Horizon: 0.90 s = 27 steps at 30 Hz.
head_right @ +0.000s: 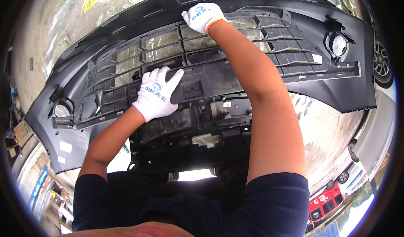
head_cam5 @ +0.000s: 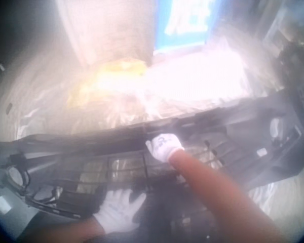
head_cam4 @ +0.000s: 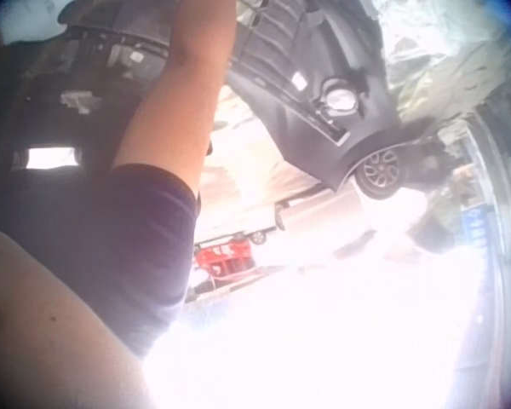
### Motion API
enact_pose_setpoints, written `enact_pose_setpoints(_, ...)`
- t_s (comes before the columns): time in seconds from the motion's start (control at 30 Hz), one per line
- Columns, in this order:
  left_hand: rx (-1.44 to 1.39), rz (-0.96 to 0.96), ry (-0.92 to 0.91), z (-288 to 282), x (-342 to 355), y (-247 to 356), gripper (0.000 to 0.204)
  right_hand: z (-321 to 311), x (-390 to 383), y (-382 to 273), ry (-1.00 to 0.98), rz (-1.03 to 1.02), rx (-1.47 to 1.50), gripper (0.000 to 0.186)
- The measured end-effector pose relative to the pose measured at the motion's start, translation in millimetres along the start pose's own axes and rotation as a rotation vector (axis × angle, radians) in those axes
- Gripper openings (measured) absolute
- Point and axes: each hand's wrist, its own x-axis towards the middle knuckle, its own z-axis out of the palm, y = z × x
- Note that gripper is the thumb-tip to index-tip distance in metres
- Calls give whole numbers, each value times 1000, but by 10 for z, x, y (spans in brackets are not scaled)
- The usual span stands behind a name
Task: The person uses a screwdriver to pry and remove a grille insert from a detached car bumper, then places the removed part on the floor. The person later picks up the grille and aligns it with the bumper, preparing to reattach it.
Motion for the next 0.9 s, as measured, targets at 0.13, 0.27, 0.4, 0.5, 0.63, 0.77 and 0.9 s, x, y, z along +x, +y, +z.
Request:
enact_pose_setpoints(0.13, 20, 11, 16, -25, -1, 10, 93, -67, -31, -36, -41, 11, 6, 62)
enact_pose_setpoints(0.27, 20, 6, -38, -79, 6, 12, 90, -99, -27, -50, -81, 36, 3, 60)
enact_pose_setpoints(0.4, 27, 32, 22, -59, -12, 4, 93, -77, -56, -47, -41, 4, 45, 60)
enact_pose_setpoints(0.5, 7, 86, 174, 61, 22, 8, 96, -29, -56, -3, -18, 15, 158, 42)
enact_pose_setpoints(0.63, 90, 72, 25, 77, 71, 17, 96, -73, -99, 15, -2, -2, 114, 40)
enact_pose_setpoints(0.77, -326, -10, 131, -241, 341, -503, 45, -103, -90, -4, 45, -5, 148, 47)
enact_pose_setpoints(0.9, 43, -4, 391, -340, 1046, -1210, 43, 13, -7, 56, 39, 21, 192, 54)
